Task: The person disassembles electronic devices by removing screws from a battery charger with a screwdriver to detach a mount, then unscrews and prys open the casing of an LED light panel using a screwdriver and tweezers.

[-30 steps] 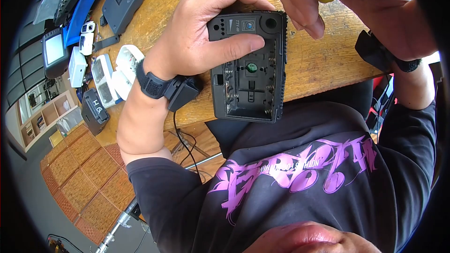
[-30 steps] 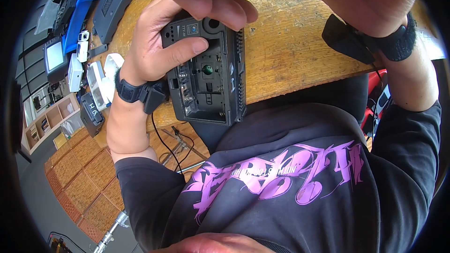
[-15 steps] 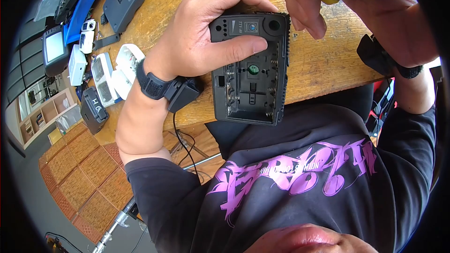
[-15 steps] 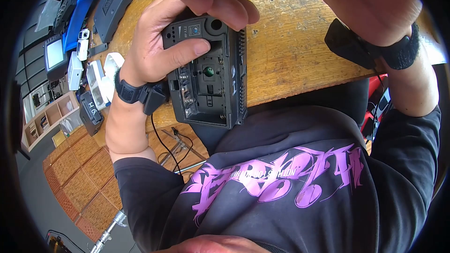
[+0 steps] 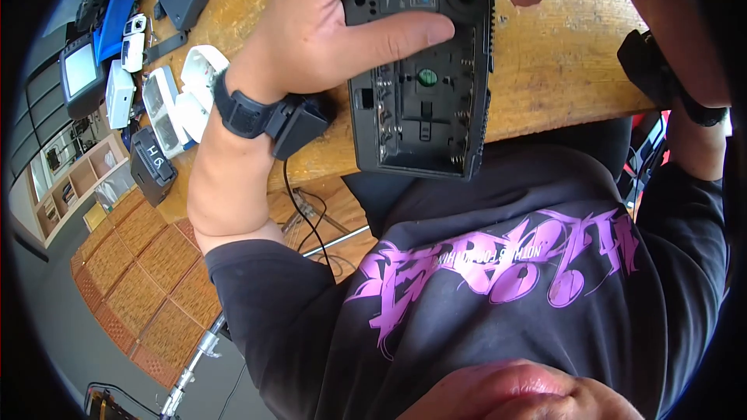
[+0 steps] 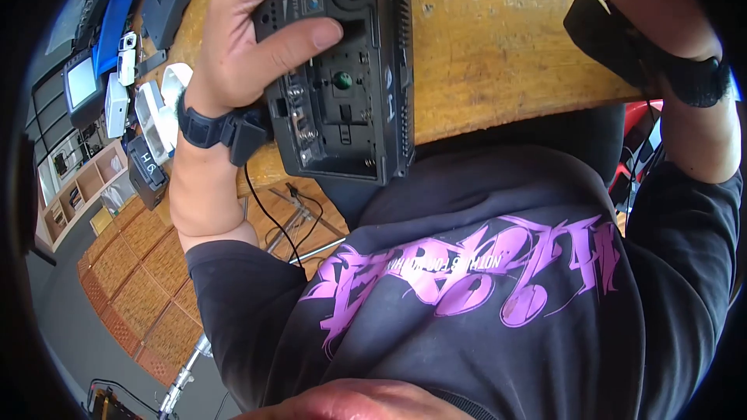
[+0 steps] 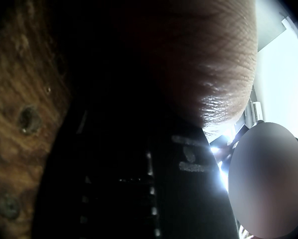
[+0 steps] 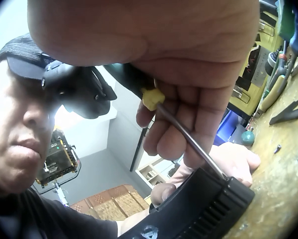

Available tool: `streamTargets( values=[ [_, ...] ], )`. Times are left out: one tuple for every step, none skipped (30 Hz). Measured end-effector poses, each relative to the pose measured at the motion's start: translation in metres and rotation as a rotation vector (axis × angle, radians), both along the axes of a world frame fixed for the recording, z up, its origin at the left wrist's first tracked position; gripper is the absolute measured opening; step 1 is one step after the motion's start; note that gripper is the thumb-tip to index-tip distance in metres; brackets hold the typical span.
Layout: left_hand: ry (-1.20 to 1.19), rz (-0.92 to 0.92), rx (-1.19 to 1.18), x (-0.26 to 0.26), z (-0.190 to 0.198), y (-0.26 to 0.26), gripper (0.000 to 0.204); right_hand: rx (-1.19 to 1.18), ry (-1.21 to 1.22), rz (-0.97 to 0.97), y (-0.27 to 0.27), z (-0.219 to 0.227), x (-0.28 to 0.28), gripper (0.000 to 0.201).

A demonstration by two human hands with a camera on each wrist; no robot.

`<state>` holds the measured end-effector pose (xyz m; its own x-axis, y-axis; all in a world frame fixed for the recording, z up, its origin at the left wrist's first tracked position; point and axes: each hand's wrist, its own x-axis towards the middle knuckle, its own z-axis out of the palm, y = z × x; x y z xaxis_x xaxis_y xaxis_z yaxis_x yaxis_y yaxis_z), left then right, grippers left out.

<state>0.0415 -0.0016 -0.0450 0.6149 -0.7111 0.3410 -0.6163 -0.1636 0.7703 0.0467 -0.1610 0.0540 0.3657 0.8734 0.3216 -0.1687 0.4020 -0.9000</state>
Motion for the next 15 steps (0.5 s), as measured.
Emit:
streamTargets(
  values=[
    [-0.030, -0.033, -0.026, 0.002, -0.003, 0.000, 0.045, 0.000, 0.010, 0.001, 0.010, 0.007, -0.004, 0.074],
    [0.008, -0.015, -0.121, 0.000, -0.009, -0.002, 0.046, 0.001, 0.012, 0.002, 0.012, 0.009, -0.005, 0.074],
    [0.006, -0.016, -0.119, 0.001, -0.008, 0.000, 0.046, 0.002, 0.009, 0.001, 0.010, 0.007, -0.004, 0.074],
    [-0.005, -0.003, -0.054, 0.000, -0.006, 0.003, 0.046, 0.002, 0.007, -0.002, 0.009, 0.006, -0.003, 0.074],
    [-0.013, 0.010, 0.010, 0.000, -0.003, 0.004, 0.046, 0.002, 0.007, -0.005, 0.010, 0.007, -0.003, 0.074],
    [-0.011, 0.007, 0.008, -0.001, -0.004, 0.003, 0.046, -0.001, 0.010, -0.009, 0.010, 0.008, -0.004, 0.073],
    [0.013, -0.011, -0.035, 0.000, -0.005, 0.002, 0.046, -0.004, 0.011, -0.014, 0.007, 0.006, -0.003, 0.073],
    [0.034, -0.029, -0.079, 0.000, -0.006, 0.001, 0.046, -0.008, 0.009, -0.020, 0.002, 0.002, 0.000, 0.073],
    [0.028, -0.033, -0.081, 0.004, -0.012, 0.000, 0.046, -0.010, 0.003, -0.024, -0.009, -0.005, 0.005, 0.073],
    [0.008, -0.057, -0.152, 0.009, -0.023, 0.000, 0.046, -0.011, -0.003, -0.027, -0.019, -0.012, 0.009, 0.073],
    [-0.011, -0.080, -0.224, 0.011, -0.026, -0.002, 0.046, -0.012, -0.008, -0.030, -0.025, -0.017, 0.012, 0.073],
    [-0.015, -0.081, -0.224, 0.011, -0.026, 0.000, 0.046, -0.012, -0.012, -0.031, -0.032, -0.020, 0.016, 0.073],
    [-0.029, -0.051, -0.176, 0.009, -0.025, 0.002, 0.047, -0.013, -0.019, -0.032, -0.036, -0.025, 0.017, 0.072],
    [-0.044, -0.021, -0.128, 0.008, -0.022, 0.003, 0.047, -0.014, -0.026, -0.034, -0.038, -0.027, 0.018, 0.072],
    [-0.052, -0.022, -0.128, 0.007, -0.017, 0.004, 0.047, -0.014, -0.034, -0.035, -0.040, -0.028, 0.019, 0.072]
  ],
)
